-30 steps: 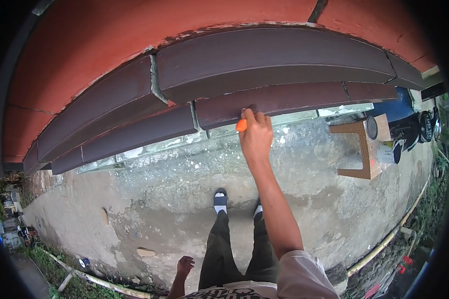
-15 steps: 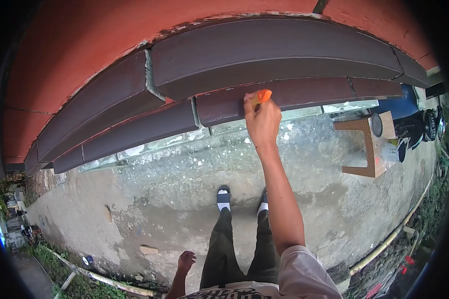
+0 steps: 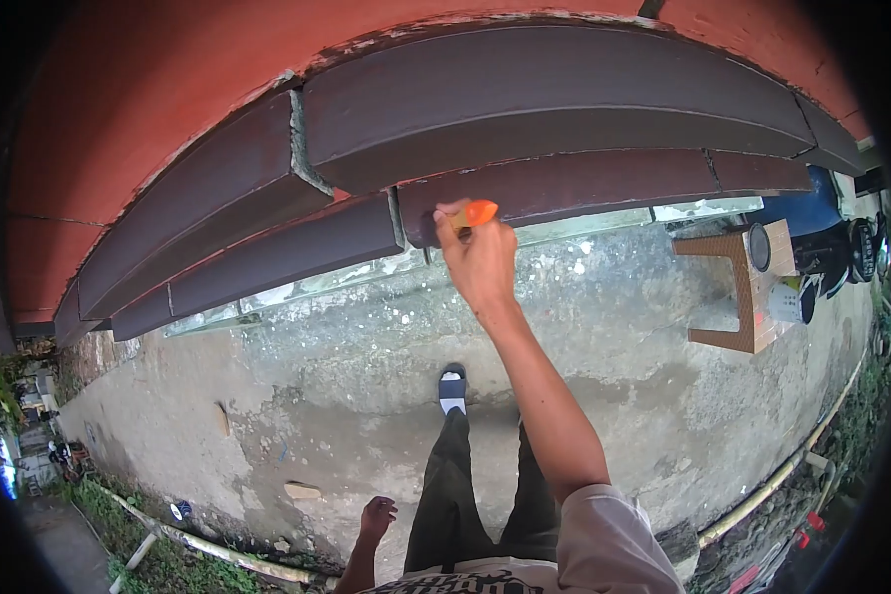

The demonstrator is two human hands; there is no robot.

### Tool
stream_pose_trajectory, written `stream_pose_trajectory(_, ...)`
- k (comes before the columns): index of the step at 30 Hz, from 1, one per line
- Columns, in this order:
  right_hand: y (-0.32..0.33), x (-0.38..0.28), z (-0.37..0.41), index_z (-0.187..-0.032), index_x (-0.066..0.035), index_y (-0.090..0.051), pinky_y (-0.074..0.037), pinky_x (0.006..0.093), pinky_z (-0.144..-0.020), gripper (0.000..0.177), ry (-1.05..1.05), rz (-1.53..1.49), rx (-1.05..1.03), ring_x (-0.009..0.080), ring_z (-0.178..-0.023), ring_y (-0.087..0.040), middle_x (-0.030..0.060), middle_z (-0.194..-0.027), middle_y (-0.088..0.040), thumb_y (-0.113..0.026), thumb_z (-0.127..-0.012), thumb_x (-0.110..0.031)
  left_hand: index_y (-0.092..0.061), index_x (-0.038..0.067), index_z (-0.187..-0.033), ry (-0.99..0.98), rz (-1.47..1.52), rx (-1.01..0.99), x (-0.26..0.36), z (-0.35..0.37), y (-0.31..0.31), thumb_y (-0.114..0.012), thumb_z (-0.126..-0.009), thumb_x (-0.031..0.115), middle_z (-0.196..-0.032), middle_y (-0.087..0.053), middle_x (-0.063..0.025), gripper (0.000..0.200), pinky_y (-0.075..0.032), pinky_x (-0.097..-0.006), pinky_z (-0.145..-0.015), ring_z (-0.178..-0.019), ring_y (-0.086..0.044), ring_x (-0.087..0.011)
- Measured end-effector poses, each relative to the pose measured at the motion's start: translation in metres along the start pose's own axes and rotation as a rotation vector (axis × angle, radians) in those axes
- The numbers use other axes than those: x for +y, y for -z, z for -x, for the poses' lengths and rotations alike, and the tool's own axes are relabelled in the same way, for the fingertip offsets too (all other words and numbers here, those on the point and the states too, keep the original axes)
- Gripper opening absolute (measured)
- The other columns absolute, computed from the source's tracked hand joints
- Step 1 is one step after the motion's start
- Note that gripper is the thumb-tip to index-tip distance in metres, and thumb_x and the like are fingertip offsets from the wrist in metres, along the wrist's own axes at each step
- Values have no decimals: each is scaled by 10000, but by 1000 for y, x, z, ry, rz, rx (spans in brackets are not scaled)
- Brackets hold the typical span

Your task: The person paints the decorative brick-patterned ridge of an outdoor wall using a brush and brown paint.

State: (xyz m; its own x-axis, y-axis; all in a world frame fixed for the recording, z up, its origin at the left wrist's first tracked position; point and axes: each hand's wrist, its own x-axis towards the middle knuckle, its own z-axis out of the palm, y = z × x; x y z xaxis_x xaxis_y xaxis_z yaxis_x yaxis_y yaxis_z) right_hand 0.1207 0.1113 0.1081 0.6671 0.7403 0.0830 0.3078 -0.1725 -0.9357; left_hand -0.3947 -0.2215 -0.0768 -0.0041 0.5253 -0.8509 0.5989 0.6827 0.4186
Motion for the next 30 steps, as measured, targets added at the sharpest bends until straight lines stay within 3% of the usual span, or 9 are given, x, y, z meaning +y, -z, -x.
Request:
stream_pose_trajectory(5,23,24,9,-968,-48,-726,-511,399,-652,86,359,384,325,295,-729,-623,117,-791,-665,-707,-887,-74,-657,21,-1043,-14,115,-10,-29,-6,-5,-587,-967,161,-883,-735,-124,174,-590,-317,-652,-754,-715,-194)
stream_pose_trajectory(8,-13,15,25,-962,-49,-718,-503,406,-648,81,433,384,287,295,-718,-604,105,-778,-653,-706,-889,-81,-659,26,-1044,14,50,5,-33,2,-7,-583,-966,158,-881,-738,-128,171,-590,-317,-645,-739,-716,-197)
stream_pose_trajectory(13,-50,-6,33,-963,-72,-726,-511,406,-642,90,315,170,56,294,-718,-617,111,-776,-659,-716,-883,-113,-662,27,-1043,62,24,1,-34,7,-7,-576,-962,165,-885,-742,-133,181,-583,-315,-632,-720,-715,-193)
stream_pose_trajectory(16,-18,-6,18,-962,-75,-737,-517,416,-635,95,-30,-104,-45,301,-705,-634,116,-773,-668,-721,-876,-113,-665,24,-1047,64,2,5,-29,5,-6,-577,-962,172,-882,-741,-131,192,-580,-313,-626,-713,-714,-191)
stream_pose_trajectory(19,30,11,-9,-959,-53,-738,-518,439,-631,95,399,390,101,319,-688,-650,134,-778,-675,-703,-887,-103,-667,20,-1052,55,-1,5,-21,4,-4,-579,-964,174,-876,-739,-131,198,-581,-313,-628,-717,-713,-190)
stream_pose_trajectory(24,60,2,-35,-963,-37,-733,-526,437,-633,107,301,655,281,335,-704,-659,149,-788,-678,-701,-875,-89,-666,14,-1050,49,50,5,-29,1,-7,-573,-968,166,-877,-735,-135,196,-587,-316,-640,-733,-714,-192)
stream_pose_trajectory(26,29,0,-35,-1033,-3,-719,-568,420,-669,276,336,679,154,334,-738,-683,166,-824,-693,-761,-774,-86,-665,12,-1051,32,52,1,-32,3,-7,-572,-970,164,-881,-735,-136,195,-589,-317,-644,-740,-715,-195)
stream_pose_trajectory(28,-15,-5,-32,-928,-2,-697,-551,469,-649,154,401,431,128,379,-703,-672,207,-829,-690,-703,-877,-147,-663,12,-1051,54,4,-6,-28,8,-8,-569,-968,161,-883,-735,-134,194,-586,-316,-643,-737,-713,-196)
stream_pose_trajectory(30,-39,-28,-26,-886,-1,-713,-524,411,-616,202,181,129,-83,341,-586,-662,178,-699,-680,-719,-890,-204,-661,13,-1050,61,-19,-9,-22,6,-9,-565,-967,159,-884,-734,-134,193,-584,-313,-640,-734,-712,-195)
